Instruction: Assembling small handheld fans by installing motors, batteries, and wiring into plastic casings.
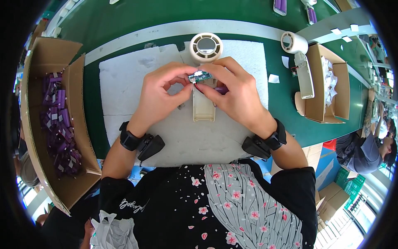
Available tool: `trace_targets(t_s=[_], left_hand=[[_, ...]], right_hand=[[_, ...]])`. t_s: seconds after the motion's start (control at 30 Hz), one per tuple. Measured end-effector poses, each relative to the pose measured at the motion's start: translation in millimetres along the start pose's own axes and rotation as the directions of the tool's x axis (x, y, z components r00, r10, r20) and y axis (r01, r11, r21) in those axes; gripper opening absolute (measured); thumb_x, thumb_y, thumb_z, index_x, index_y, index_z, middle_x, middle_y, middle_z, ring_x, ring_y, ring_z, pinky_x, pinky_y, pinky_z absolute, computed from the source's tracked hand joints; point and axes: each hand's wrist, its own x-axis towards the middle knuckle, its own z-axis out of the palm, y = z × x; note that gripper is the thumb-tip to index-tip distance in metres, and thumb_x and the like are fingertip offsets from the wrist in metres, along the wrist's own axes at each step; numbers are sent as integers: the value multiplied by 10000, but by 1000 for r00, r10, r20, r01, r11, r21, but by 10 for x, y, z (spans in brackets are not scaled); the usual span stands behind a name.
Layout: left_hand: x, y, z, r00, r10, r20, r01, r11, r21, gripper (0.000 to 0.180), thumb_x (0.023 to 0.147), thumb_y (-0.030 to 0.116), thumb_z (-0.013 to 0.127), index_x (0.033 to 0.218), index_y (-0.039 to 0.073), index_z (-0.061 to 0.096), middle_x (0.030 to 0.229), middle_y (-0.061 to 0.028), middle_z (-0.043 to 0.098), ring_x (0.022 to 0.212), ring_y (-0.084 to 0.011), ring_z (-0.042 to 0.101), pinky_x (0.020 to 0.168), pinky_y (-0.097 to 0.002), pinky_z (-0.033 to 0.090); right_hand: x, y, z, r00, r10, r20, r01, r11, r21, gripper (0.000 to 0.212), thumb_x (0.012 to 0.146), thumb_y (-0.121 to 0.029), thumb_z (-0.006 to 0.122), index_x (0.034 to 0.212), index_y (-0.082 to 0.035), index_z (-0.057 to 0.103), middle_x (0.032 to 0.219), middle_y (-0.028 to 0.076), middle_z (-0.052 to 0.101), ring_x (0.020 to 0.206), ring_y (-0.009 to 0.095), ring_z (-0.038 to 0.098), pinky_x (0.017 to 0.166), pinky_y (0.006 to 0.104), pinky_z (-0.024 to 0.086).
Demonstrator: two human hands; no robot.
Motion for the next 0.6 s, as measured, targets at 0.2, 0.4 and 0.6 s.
trace_targets(t_s=[0.2,0.4,0.6], left_hand=[[6,6,-24,1000,10,-13,-10,999,33,283,735,-38,691,1014,4,712,872,-106,697,718,-147,672,658,-260,546],[24,-1,-26,995,103,4,-102,978,179,251,744,-17,697,989,29,729,846,-97,694,700,-169,669,638,-258,538],[38,1,-27,994,106,21,-108,978,178,249,736,-8,703,979,38,738,840,-94,699,686,-176,667,611,-250,528]], right_hand=[[-16,42,8,999,13,-31,-14,999,-30,376,713,-56,813,1064,-27,679,929,58,644,604,100,626,528,218,506],[3,9,7,999,10,-38,-11,999,-43,376,705,-62,818,1059,-26,696,906,51,650,596,89,610,524,208,495],[4,10,26,998,8,-55,-11,998,-55,337,703,-70,820,1021,-22,719,901,50,653,590,77,607,514,197,480]])
